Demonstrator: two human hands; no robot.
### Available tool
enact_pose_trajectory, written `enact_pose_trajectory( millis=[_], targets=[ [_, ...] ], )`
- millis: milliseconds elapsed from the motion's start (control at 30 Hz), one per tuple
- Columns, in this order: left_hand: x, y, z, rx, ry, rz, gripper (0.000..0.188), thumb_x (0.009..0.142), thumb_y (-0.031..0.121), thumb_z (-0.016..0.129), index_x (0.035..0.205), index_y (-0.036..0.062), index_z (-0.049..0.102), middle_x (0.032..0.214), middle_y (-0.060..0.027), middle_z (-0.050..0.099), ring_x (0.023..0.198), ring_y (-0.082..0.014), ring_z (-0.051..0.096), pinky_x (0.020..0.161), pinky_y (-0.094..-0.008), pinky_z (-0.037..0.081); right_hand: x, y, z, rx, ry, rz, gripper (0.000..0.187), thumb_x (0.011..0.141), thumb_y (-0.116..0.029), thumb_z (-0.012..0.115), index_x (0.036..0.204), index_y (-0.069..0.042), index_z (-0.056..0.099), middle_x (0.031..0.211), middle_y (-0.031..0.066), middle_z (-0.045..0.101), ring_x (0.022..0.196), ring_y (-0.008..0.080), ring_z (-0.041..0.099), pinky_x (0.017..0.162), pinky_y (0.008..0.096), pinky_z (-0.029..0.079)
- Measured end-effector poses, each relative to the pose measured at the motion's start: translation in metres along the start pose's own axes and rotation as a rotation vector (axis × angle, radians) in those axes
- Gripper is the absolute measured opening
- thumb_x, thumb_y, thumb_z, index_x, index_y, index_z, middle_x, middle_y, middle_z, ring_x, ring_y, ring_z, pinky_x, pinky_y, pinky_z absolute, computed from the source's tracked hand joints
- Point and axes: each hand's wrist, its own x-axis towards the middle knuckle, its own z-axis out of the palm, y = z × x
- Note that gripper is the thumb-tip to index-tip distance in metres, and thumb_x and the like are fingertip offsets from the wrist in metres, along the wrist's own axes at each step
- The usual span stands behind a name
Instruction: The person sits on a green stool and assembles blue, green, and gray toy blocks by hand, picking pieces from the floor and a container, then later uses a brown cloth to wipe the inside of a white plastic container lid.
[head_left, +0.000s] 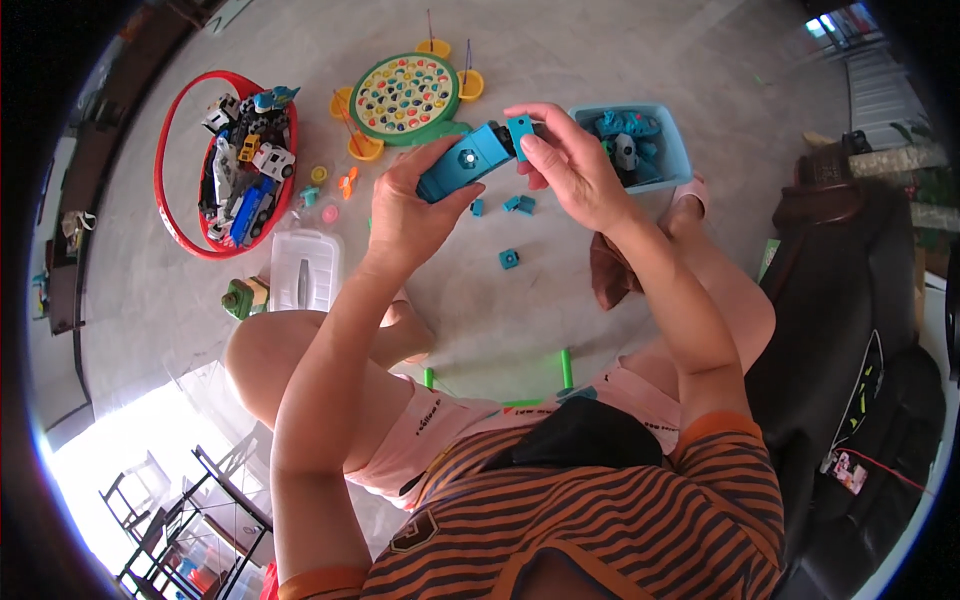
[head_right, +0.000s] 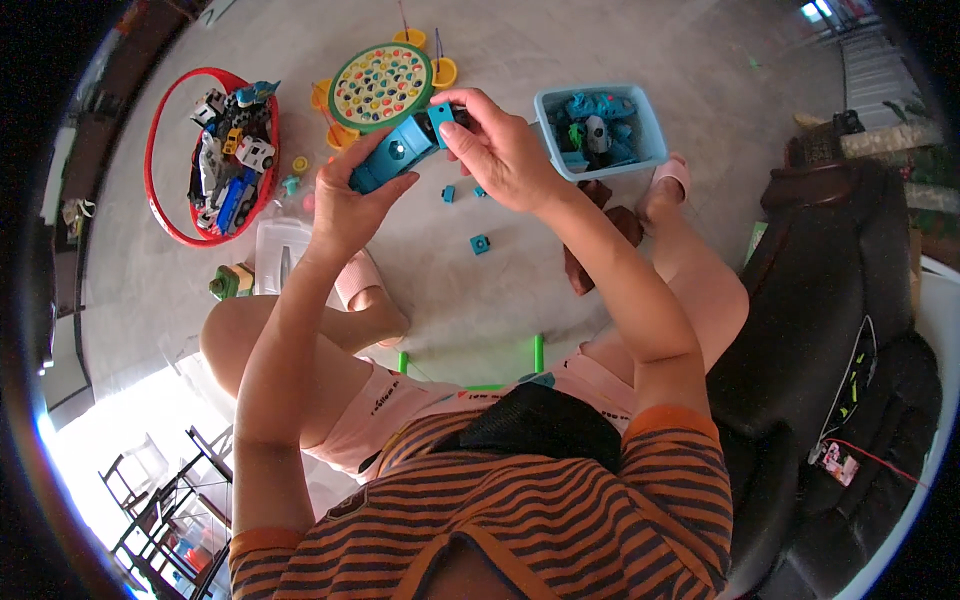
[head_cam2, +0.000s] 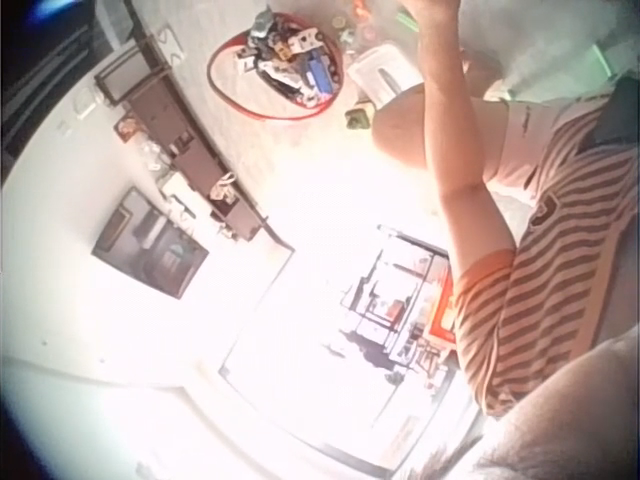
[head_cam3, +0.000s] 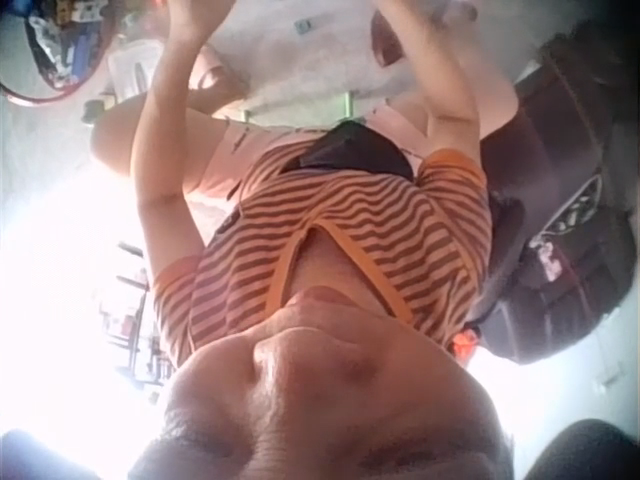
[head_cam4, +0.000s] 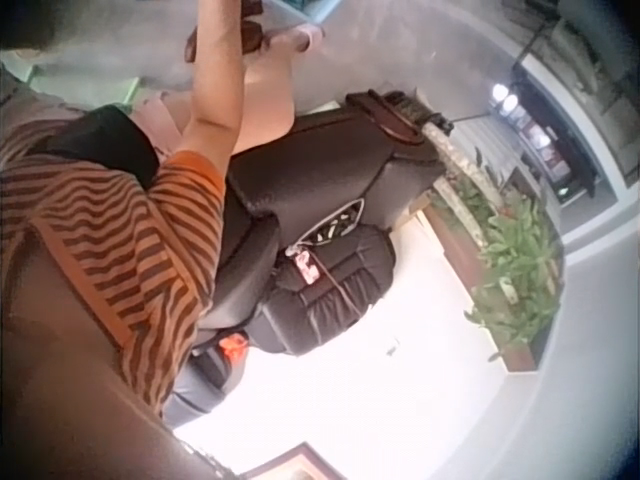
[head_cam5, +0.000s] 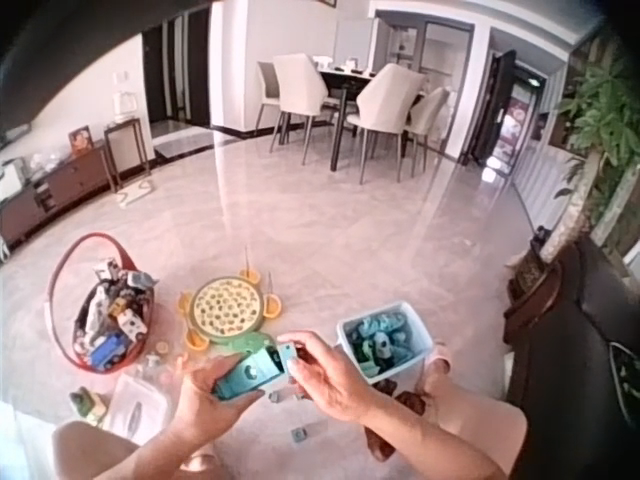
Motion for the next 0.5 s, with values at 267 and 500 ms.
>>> enact_pose_trajectory(
  millis=[267,500],
  targets=[
    [-0.001,0.013,-0.003,0.173,0.003,0.263,0.048,0.06,0.006,0.074,0.105,0.0065,0.06,0.089,-0.0104,0.061,0.084,-0.0269,0.056,0.074,-0.0346,0.045,-0.004,0.001,-0.001,-0.338,-0.031,-0.105,0.03,0.093,-0.022,0.042,0.12,-0.008,0.037,0.062,0.0077,0.052,0.05,0.0211,0.051,0.049,0.0312,0.041],
    [-0.002,0.019,0.0,0.295,0.134,0.452,0.048,0.06,0.005,0.074,0.106,0.005,0.06,0.091,-0.0109,0.061,0.084,-0.0292,0.056,0.073,-0.0359,0.045,-0.014,0.001,0.01,-0.365,-0.003,-0.117,0.04,0.093,-0.023,0.043,0.126,-0.007,0.027,0.077,0.0111,0.055,0.064,0.0238,0.055,0.059,0.0313,0.043]
  ],
)
